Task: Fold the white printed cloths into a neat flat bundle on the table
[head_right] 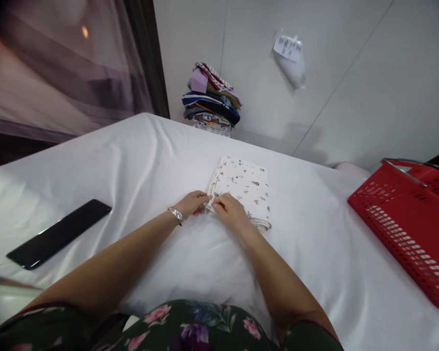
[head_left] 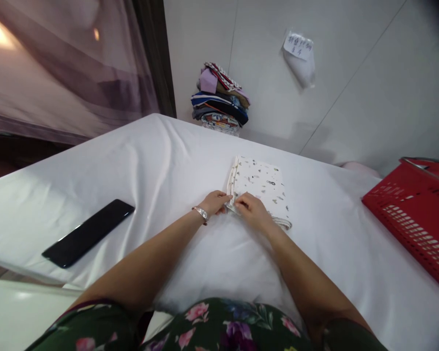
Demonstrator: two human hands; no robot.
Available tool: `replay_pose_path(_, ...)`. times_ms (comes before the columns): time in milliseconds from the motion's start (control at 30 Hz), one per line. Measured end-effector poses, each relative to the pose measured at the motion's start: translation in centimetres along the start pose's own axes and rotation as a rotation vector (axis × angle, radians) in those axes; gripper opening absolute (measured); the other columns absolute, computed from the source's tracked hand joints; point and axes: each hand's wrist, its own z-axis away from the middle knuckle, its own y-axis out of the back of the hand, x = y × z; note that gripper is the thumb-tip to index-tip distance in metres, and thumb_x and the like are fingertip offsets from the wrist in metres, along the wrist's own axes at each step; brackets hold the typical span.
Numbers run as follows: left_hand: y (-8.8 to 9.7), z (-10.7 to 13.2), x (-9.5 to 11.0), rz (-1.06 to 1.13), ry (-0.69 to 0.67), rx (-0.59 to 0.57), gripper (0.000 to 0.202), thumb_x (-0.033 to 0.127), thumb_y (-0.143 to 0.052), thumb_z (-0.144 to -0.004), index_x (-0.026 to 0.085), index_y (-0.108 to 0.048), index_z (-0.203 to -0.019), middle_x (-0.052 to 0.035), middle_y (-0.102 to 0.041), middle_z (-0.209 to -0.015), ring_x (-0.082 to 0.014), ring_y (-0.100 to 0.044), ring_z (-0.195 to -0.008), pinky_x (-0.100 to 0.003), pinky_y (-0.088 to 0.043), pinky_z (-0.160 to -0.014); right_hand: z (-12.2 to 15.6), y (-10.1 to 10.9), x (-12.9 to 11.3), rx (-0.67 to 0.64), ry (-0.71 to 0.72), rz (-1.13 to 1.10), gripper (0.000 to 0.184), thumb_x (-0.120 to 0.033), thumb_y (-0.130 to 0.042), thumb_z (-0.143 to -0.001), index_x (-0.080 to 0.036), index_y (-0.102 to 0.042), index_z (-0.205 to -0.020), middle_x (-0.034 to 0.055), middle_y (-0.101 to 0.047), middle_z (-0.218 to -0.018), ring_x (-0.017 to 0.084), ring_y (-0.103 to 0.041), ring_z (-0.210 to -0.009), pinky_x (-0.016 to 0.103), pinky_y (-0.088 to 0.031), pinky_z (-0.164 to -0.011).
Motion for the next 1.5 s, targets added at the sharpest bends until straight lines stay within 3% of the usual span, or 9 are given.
replay_pose_path(100,-0.1,0.1,0.0,0.074,-0.015,-0.001,0.023,0.035,-0.059,-0.078,0.015,-0.051,-0.085,0.0049,-0.051,-0.043,-0.0085,-0.047,-0.037,-0.017,-0.029,-0.035,0.2,-0.2,-0.3,-0.071,-0.003,0.128,0.012,-0.033,-0.056,-0.076,-0.021,-0.051,-0.077,-0.0012,-0.053,-0.075,0.014,-0.047,-0.071,0.025,-0.036,-0.062)
replay_pose_path(300,-0.2,0.1,-0.1,0.086,-0.037,-0.011,0.024,0.038,-0.055,-0.081,0.015,-0.052,-0.082,0.0041,-0.052,-0.045,-0.0072,-0.046,-0.036,-0.017,-0.029,-0.036,0.2,-0.4,-0.1,-0.043,0.008,0.259,0.009,-0.028,-0.056,-0.076,-0.021,-0.051,-0.079,0.0001,-0.054,-0.079,0.016,-0.049,-0.077,0.026,-0.035,-0.065)
replay_pose_path(567,0.0,0.7,0.1,-0.084,-0.130,0.075,0.020,0.033,-0.057,-0.078,0.017,-0.050,-0.088,0.0059,-0.051,-0.042,-0.0082,-0.045,-0.036,-0.017,-0.034,-0.038,0.3,-0.1,-0.4,0.230,-0.067,0.096,0.010,-0.030,-0.048,-0.082,-0.021,-0.050,-0.078,-0.0024,-0.049,-0.071,0.012,-0.046,-0.063,0.024,-0.035,-0.059)
replay_pose_path(733,-0.3,1.3,0.4,-0.054,-0.167,0.091,0.015,0.024,-0.057,-0.074,0.018,-0.047,-0.084,0.0054,-0.055,-0.052,-0.0081,-0.052,-0.043,-0.016,-0.035,-0.038,0.5,-1.1,-0.9,0.107,0.036,0.206,0.006,-0.024,-0.048,-0.083,-0.021,-0.053,-0.081,0.0009,-0.054,-0.077,0.015,-0.050,-0.073,0.026,-0.037,-0.065)
replay_pose_path(933,-0.4,1.4,0.6,-0.002,-0.158,0.055,0.017,0.026,-0.056,-0.075,0.018,-0.045,-0.086,0.0062,-0.054,-0.051,-0.0084,-0.051,-0.042,-0.016,-0.035,-0.037,0.5,-1.2,-0.8,0.173,0.066,0.253,0.010,-0.024,-0.045,-0.085,-0.020,-0.054,-0.087,0.0044,-0.056,-0.083,0.017,-0.051,-0.080,0.029,-0.039,-0.073)
replay_pose_path(1100,-0.4,1.2,0.6,0.046,-0.102,0.058,0.015,0.022,-0.054,-0.074,0.017,-0.047,-0.086,0.0059,-0.053,-0.048,-0.0087,-0.050,-0.041,-0.017,-0.034,-0.037,0.4,-1.3,-0.8,0.054,0.132,0.311,0.022,-0.025,-0.054,-0.078,-0.019,-0.053,-0.100,0.0080,-0.057,-0.094,0.022,-0.050,-0.091,0.033,-0.040,-0.080)
replay_pose_path(1200,-0.4,1.2,0.8,0.061,-0.103,0.048,0.018,0.020,-0.052,-0.075,0.017,-0.046,-0.091,0.0044,-0.055,-0.049,-0.0103,-0.054,-0.046,-0.017,-0.035,-0.039,0.4,-1.4,-0.7,0.049,0.116,0.349,0.029,-0.026,-0.055,-0.078,-0.019,-0.051,-0.106,0.0104,-0.057,-0.101,0.024,-0.049,-0.096,0.037,-0.039,-0.083)
replay_pose_path(1333,-0.1,1.5,1.1,0.075,-0.122,-0.005,0.025,0.023,-0.051,-0.077,0.017,-0.045,-0.100,-0.0002,-0.064,-0.065,-0.0125,-0.061,-0.059,-0.017,-0.038,-0.043,0.3,-0.7,-0.4,0.064,0.067,0.307,0.024,-0.020,-0.048,-0.080,-0.020,-0.052,-0.104,0.0085,-0.057,-0.098,0.022,-0.051,-0.092,0.033,-0.040,-0.079)
replay_pose_path(1500,0.7,1.3,0.5,-0.239,-0.174,0.109,0.022,0.036,-0.051,-0.078,0.019,-0.051,-0.093,-0.0021,-0.066,-0.074,-0.0118,-0.058,-0.055,-0.021,-0.039,-0.050,0.2,0.7,-0.2,0.152,-0.016,0.204,0.019,-0.019,-0.042,-0.081,-0.020,-0.054,-0.095,0.0029,-0.056,-0.086,0.016,-0.051,-0.078,0.027,-0.039,-0.070)
